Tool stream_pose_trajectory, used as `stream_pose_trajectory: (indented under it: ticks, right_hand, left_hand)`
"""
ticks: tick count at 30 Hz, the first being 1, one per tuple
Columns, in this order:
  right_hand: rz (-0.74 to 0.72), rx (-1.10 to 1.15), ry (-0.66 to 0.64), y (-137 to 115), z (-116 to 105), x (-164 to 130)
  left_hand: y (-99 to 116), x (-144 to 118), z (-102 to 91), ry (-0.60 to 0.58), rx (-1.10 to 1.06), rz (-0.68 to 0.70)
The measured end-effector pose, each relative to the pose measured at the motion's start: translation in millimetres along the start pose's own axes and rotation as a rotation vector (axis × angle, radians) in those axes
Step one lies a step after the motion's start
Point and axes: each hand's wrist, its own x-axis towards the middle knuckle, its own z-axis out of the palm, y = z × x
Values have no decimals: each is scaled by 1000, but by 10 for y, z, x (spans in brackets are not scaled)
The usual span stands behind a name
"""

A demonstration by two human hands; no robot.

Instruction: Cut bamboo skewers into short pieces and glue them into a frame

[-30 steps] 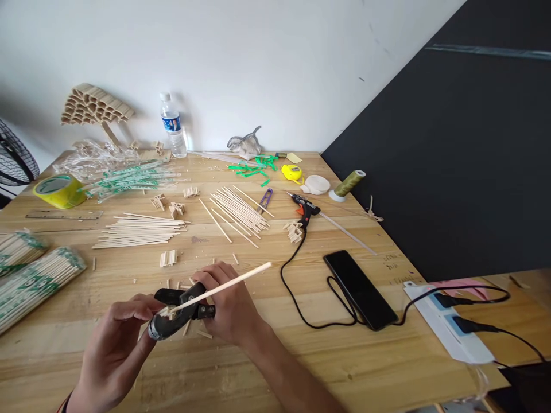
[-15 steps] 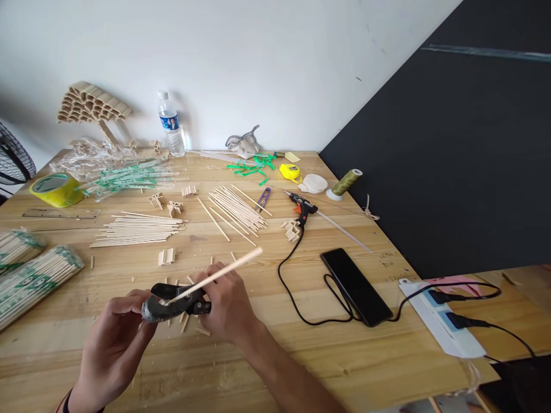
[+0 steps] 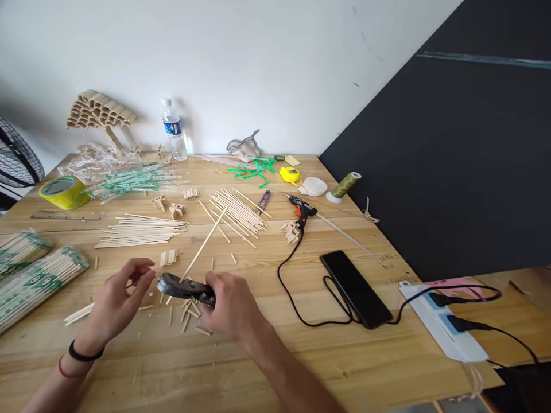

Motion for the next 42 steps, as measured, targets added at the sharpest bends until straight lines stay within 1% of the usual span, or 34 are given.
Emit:
stream_pose_trajectory:
  ticks: [3, 5, 7, 9, 11, 14, 18, 20, 21, 24, 27, 30, 34, 38, 42]
  right_hand:
    - [44, 9, -63, -37, -38, -11]
    - [59, 10, -89, -61, -61, -14]
    - [69, -2, -106, -85, -73, -14]
    - [74, -25, -128, -111, -72, -12]
    - [66, -49, -151, -137, -58, -10]
    - [31, -58, -176, -167, -21, -13]
    - [-8, -33, -158, -186, 34, -33]
    - [-26, 4, -136, -191, 59, -46]
    - [-35, 23, -126, -193, 70, -51]
    - [-44, 44, -103, -202, 90, -52]
    - [-29, 28, -81, -204, 91, -32]
    - [-12, 13, -50, -181, 86, -8]
    - [0, 3, -17, -130, 90, 9]
    - [9, 6, 32, -111, 101, 5]
    - [19, -14, 64, -111, 106, 2]
  left_hand:
    - [-70, 62, 4, -14, 82, 58]
    - [-84, 69, -2, 30, 87, 78]
    - [-61, 42, -12, 113, 33, 99]
    - [4, -21, -12, 160, -80, 137]
    - [102, -103, 0, 133, -195, 194]
    - [266, -200, 23, 57, -250, 330]
    - [449, -206, 39, -51, -183, 492]
    - [525, -177, 62, -44, -139, 547]
    - [558, -160, 81, -17, -126, 566]
    - [636, -102, 160, 85, -106, 598]
    - [679, -25, 230, 139, -101, 635]
    - [709, 58, 271, 151, -116, 668]
    - [772, 146, 303, 151, -142, 681]
    - [841, 212, 303, 139, -150, 672]
    - [865, 246, 279, 142, -156, 654]
